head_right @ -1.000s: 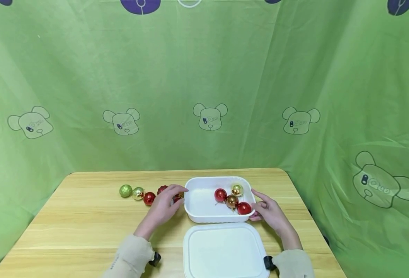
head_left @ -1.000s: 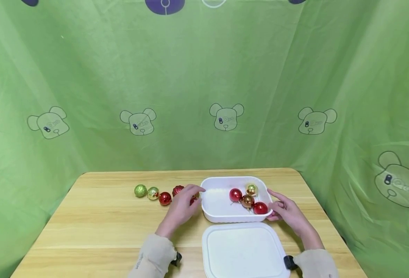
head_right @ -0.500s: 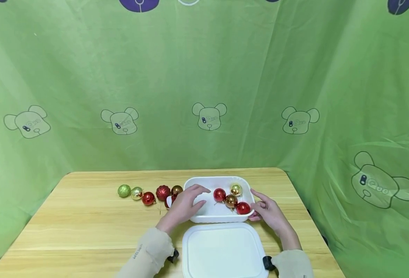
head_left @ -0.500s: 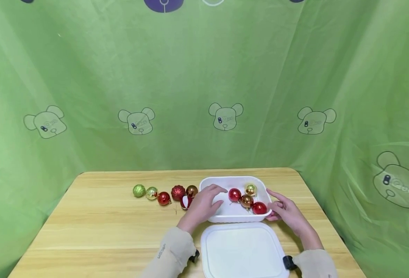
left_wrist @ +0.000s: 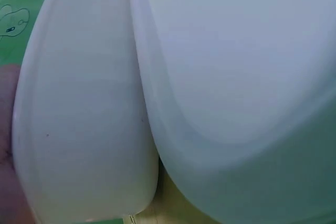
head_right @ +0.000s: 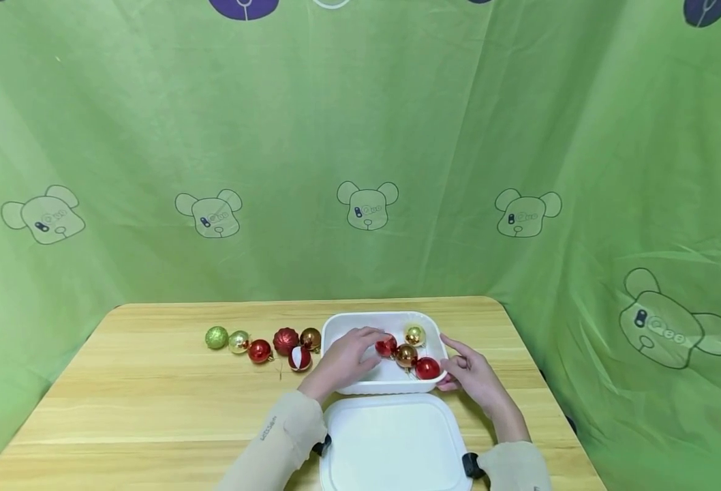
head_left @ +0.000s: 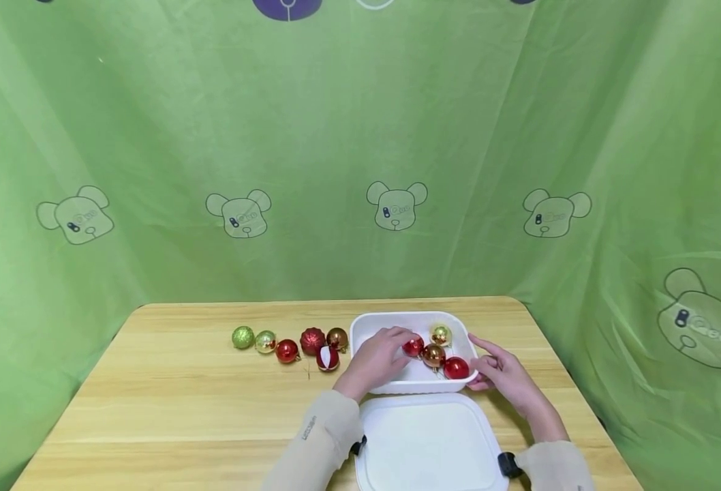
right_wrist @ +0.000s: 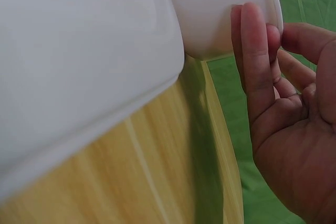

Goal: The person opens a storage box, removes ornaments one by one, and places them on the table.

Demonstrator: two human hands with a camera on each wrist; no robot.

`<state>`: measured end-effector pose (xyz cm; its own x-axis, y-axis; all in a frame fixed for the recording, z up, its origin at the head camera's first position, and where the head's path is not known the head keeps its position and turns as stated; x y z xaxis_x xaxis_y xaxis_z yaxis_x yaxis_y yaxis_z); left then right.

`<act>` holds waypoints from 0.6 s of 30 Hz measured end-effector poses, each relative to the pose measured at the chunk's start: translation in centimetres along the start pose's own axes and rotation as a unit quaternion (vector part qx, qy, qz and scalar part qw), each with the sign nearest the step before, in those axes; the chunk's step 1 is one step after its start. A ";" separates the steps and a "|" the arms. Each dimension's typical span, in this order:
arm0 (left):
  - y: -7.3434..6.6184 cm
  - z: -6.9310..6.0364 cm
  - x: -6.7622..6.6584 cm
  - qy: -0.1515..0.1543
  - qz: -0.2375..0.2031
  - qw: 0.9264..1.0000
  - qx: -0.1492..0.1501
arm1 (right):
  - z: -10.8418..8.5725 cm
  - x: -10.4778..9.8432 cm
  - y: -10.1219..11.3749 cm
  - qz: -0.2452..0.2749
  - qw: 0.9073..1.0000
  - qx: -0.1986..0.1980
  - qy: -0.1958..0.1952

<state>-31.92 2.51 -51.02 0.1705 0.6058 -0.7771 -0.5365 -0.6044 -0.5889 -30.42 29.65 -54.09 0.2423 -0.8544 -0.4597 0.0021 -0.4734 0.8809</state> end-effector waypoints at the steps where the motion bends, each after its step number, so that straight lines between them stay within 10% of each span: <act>1: 0.0 0.0 0.2 0.009 0.003 1.000 -0.004 | 0.0 0.0 0.0 0.000 1.000 0.000 0.000; 7: 0.0 0.0 0.5 0.054 0.015 0.998 -0.015 | 0.0 -0.1 0.0 0.000 1.000 0.000 0.000; 18: -0.1 -0.2 0.5 0.042 0.026 0.999 -0.020 | 0.0 0.0 0.1 -0.004 1.000 0.000 -0.002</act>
<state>-31.63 2.81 -51.36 0.2130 0.5293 -0.8212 -0.5131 -0.6547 -0.5551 -30.39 29.61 -54.02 0.2377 -0.8515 -0.4674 0.0040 -0.4803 0.8771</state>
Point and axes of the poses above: each hand's wrist, its own z-axis towards the middle knuckle, its own x-axis out of the palm, y = z × x, the point moved 4 cm from there along z, towards the middle knuckle, and after that the axes turned 13 degrees about -z, right-handed, at the moved point
